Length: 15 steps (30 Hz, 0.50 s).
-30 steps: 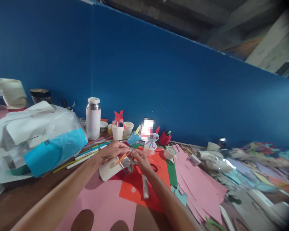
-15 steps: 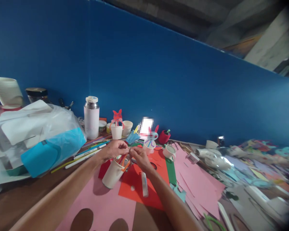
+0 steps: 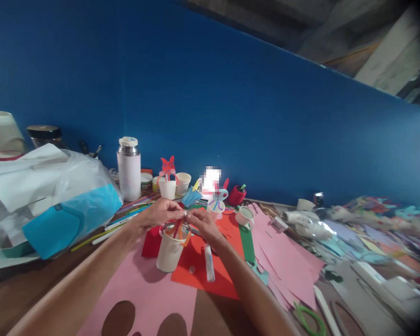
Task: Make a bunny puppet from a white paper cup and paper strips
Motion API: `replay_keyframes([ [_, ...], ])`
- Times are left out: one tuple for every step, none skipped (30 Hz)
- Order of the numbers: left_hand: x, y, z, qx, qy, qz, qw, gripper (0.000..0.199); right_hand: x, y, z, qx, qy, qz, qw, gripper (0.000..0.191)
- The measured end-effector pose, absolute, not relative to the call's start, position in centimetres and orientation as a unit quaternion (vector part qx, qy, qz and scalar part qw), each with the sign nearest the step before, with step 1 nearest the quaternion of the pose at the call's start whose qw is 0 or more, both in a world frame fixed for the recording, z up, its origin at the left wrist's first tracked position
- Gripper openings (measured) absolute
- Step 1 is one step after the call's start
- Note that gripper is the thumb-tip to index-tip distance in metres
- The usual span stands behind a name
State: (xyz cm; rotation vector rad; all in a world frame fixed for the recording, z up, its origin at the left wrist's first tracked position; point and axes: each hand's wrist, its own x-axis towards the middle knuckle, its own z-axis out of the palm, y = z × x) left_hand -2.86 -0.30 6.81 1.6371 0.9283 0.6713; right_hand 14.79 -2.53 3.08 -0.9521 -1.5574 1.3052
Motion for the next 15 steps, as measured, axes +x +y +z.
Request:
replay_keyframes([
  [-3.0, -0.3, 6.8, 0.693, 0.387, 0.278, 0.541, 0.029, 14.9, -2.6, 3.2, -0.371, -0.63, 0.531, 0.429, 0.028],
  [-3.1, -0.2, 6.9, 0.697, 0.385, 0.274, 0.54, 0.028, 15.0, -2.6, 3.3, -0.357, -0.637, 0.534, 0.425, 0.026],
  [-3.2, -0.2, 6.9, 0.701, 0.385, 0.268, 0.537, 0.028, 15.1, -2.6, 3.4, -0.346, -0.647, 0.534, 0.422, 0.025],
  [-3.3, -0.2, 7.0, 0.704, 0.386, 0.262, 0.536, 0.027, 15.1, -2.7, 3.5, -0.339, -0.655, 0.531, 0.417, 0.025],
  [-3.4, -0.2, 7.0, 0.704, 0.386, 0.256, 0.539, 0.027, 15.1, -2.6, 3.5, -0.338, -0.66, 0.528, 0.413, 0.024],
  [-3.4, -0.3, 7.1, 0.7, 0.386, 0.253, 0.545, 0.026, 15.1, -2.6, 3.4, -0.34, -0.662, 0.526, 0.411, 0.024],
  [-3.5, -0.3, 7.1, 0.692, 0.387, 0.254, 0.555, 0.025, 15.1, -2.4, 3.3, -0.343, -0.661, 0.524, 0.413, 0.024],
  [-3.5, -0.3, 7.1, 0.681, 0.388, 0.259, 0.564, 0.024, 15.1, -2.3, 3.1, -0.347, -0.659, 0.518, 0.421, 0.025],
  [-3.6, -0.3, 7.1, 0.67, 0.391, 0.267, 0.572, 0.024, 15.2, -2.2, 2.9, -0.354, -0.657, 0.508, 0.432, 0.027],
  [-3.7, -0.2, 7.1, 0.658, 0.394, 0.279, 0.577, 0.023, 15.4, -2.0, 2.7, -0.367, -0.658, 0.487, 0.441, 0.029],
  [-3.8, -0.1, 7.1, 0.649, 0.396, 0.291, 0.581, 0.022, 15.7, -1.9, 2.5, -0.389, -0.668, 0.455, 0.442, 0.03],
  [-3.9, 0.0, 7.0, 0.64, 0.398, 0.301, 0.584, 0.021, 16.1, -1.9, 2.3, -0.419, -0.686, 0.411, 0.43, 0.03],
  [-4.0, 0.1, 7.0, 0.634, 0.401, 0.31, 0.584, 0.021, 16.6, -1.9, 2.1, -0.457, -0.711, 0.355, 0.399, 0.029],
  [-4.2, 0.2, 7.0, 0.631, 0.408, 0.315, 0.58, 0.02, 17.2, -2.0, 2.0, -0.495, -0.743, 0.294, 0.341, 0.03],
  [-4.3, 0.4, 7.0, 0.63, 0.416, 0.32, 0.572, 0.02, 17.8, -2.1, 1.8, -0.526, -0.768, 0.238, 0.277, 0.03],
])
